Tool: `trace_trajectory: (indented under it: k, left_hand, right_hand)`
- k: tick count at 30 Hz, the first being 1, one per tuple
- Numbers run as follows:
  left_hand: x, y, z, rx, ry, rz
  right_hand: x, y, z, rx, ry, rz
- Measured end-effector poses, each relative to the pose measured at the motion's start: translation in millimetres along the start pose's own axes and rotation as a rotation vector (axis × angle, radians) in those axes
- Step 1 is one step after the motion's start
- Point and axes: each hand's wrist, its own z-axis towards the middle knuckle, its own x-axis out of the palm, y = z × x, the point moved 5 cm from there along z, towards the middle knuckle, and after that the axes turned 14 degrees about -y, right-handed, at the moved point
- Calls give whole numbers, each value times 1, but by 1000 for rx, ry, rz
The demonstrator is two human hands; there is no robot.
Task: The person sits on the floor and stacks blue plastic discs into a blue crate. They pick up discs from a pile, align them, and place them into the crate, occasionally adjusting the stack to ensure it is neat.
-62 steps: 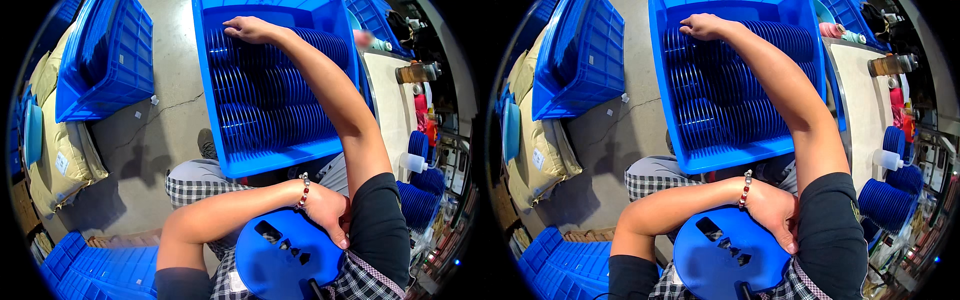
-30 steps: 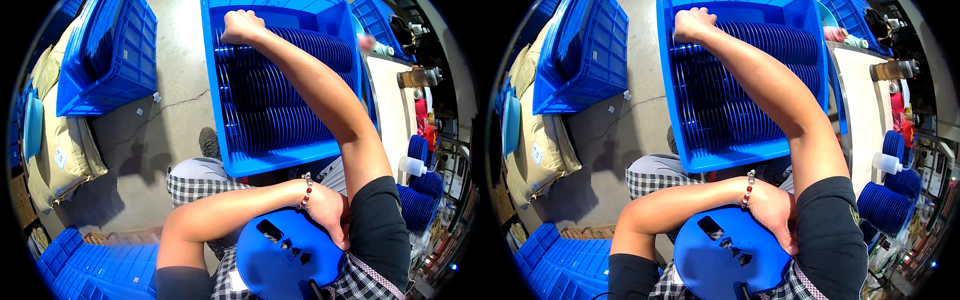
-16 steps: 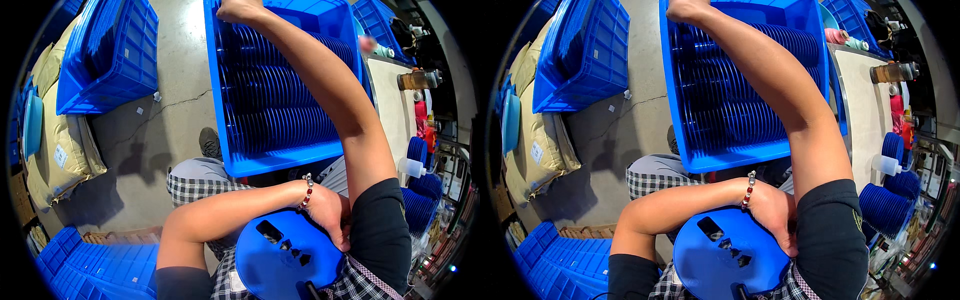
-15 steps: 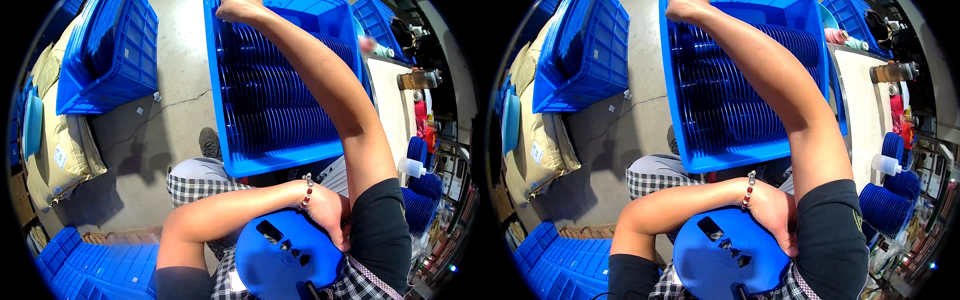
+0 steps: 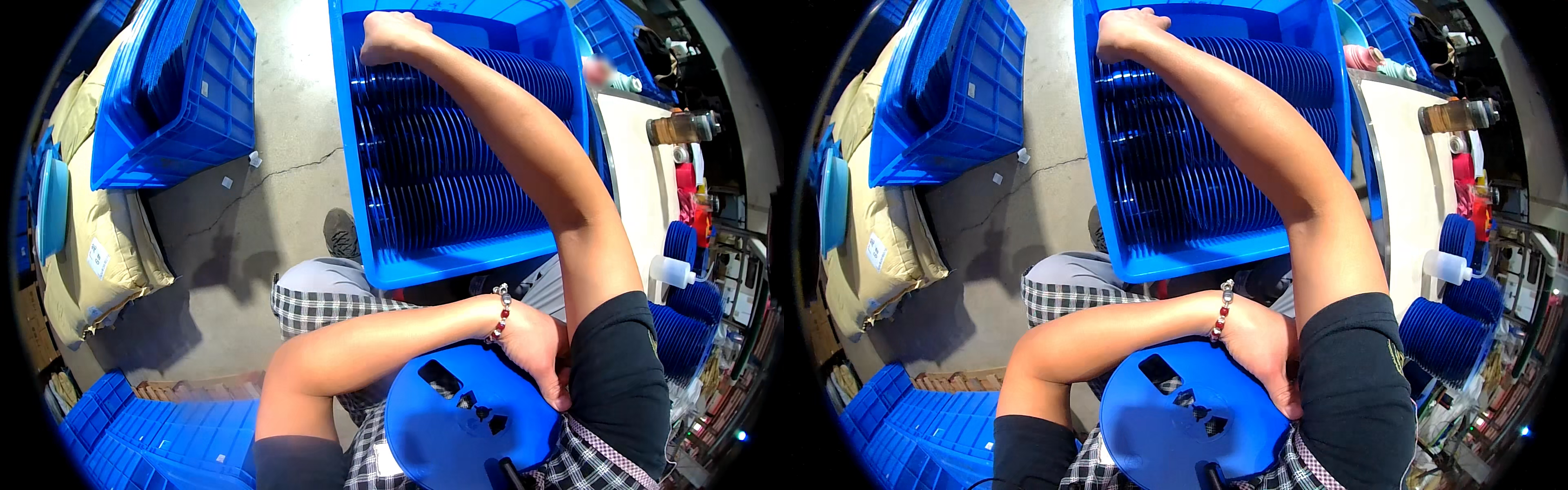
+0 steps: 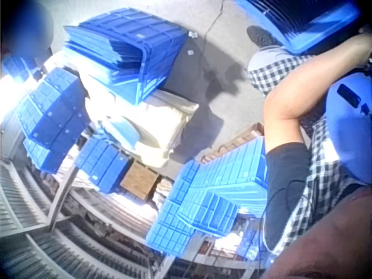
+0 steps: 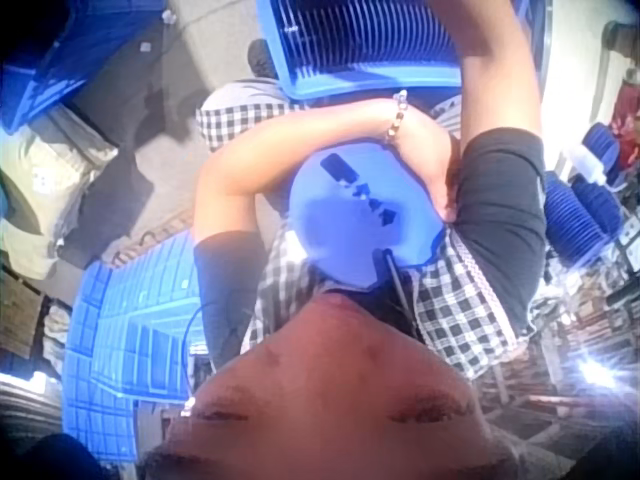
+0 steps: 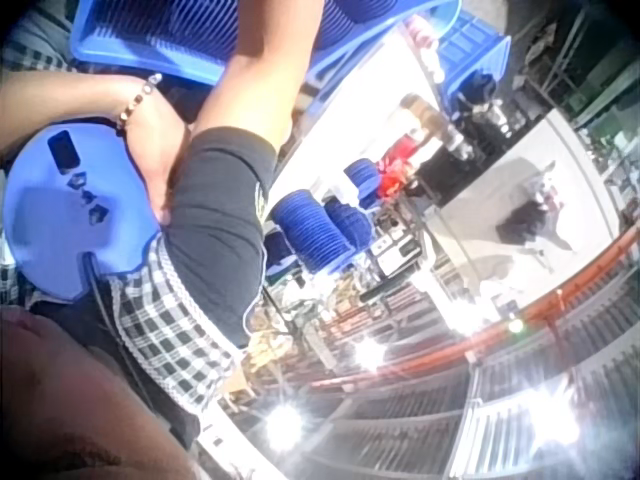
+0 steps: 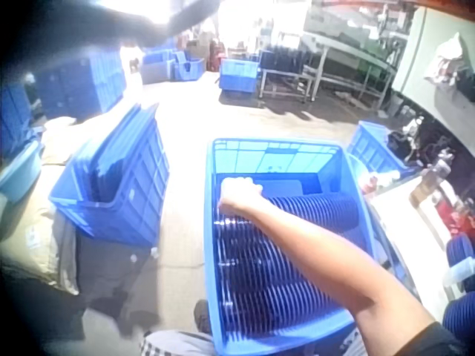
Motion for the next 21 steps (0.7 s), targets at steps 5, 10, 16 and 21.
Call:
trace_trajectory:
  k: [5, 10, 16, 21]
  left_hand:
    - [-1, 4, 0, -8, 12, -13]
    - [-1, 4, 0, -35, 8, 19]
    - [-3, 2, -3, -16, 11, 38]
    - [-3, 3, -4, -10, -43, 25]
  right_hand:
    - [-16, 17, -8, -100, -9, -31]
    - [-17, 14, 15, -208, -204, 267]
    - [6, 20, 9, -106, -32, 230]
    - [6, 25, -3, -34, 58, 86]
